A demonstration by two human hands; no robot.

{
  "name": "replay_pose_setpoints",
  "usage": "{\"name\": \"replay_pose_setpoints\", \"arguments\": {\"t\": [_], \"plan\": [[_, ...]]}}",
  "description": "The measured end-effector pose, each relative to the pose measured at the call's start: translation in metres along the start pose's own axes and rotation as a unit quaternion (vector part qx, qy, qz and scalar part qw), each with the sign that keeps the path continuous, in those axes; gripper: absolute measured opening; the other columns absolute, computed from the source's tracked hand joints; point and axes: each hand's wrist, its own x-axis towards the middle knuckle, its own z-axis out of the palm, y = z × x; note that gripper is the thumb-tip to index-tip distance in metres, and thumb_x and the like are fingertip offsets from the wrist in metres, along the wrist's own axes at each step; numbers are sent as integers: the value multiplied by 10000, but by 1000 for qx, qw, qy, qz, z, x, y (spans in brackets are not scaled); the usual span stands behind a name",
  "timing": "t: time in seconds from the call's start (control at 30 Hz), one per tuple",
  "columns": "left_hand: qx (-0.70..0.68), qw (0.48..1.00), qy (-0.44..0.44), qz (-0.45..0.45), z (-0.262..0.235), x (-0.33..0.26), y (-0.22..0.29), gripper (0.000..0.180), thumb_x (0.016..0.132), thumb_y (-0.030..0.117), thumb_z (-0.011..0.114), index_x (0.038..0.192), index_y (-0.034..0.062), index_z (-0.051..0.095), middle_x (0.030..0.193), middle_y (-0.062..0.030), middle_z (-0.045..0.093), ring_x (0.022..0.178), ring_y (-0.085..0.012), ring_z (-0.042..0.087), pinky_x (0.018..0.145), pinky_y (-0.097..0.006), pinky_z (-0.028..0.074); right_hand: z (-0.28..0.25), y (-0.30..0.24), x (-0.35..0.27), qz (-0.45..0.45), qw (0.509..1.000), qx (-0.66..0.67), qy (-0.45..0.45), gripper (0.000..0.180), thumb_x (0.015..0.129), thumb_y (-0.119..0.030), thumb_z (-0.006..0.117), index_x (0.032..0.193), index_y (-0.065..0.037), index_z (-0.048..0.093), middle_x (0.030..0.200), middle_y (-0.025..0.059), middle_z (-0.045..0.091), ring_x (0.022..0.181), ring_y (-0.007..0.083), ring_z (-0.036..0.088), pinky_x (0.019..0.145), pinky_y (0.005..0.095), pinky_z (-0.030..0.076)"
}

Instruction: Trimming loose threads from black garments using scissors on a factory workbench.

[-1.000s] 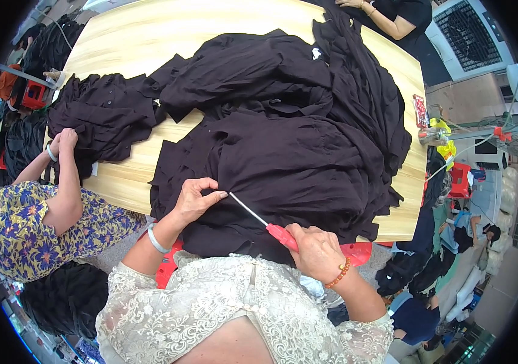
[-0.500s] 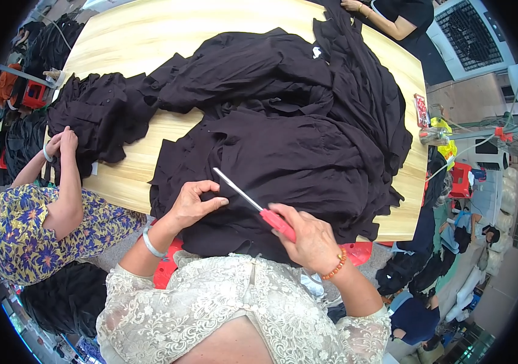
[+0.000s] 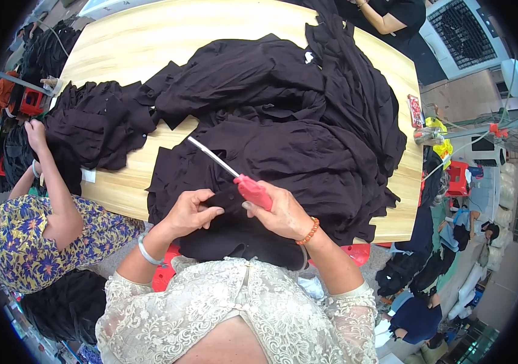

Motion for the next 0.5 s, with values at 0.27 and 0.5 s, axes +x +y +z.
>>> {"name": "replay_pose_setpoints", "arguments": {"t": [0.27, 0.5], "plan": [[-102, 992, 6, 69, -15, -9, -6, 81, 833, 21, 709, 887, -19, 662, 758, -9, 606, 578, -43, 560, 497, -176, 428, -14, -3, -2, 7, 999, -27, 23, 420, 910, -119, 618, 1301, -6, 511, 765, 10, 639, 740, 80, 588, 767, 248, 474], [-180, 980, -3, 89, -11, -11, -16, 77, 848, -43, 645, 918, -64, 670, 845, -95, 671, 697, -119, 658, 630, -215, 544, -15, -3, -11, 0, 995, -84, 48, 388, 888, -101, 643, 1252, -45, 522, 838, 54, 652, 768, 116, 627, 752, 279, 495]]}}
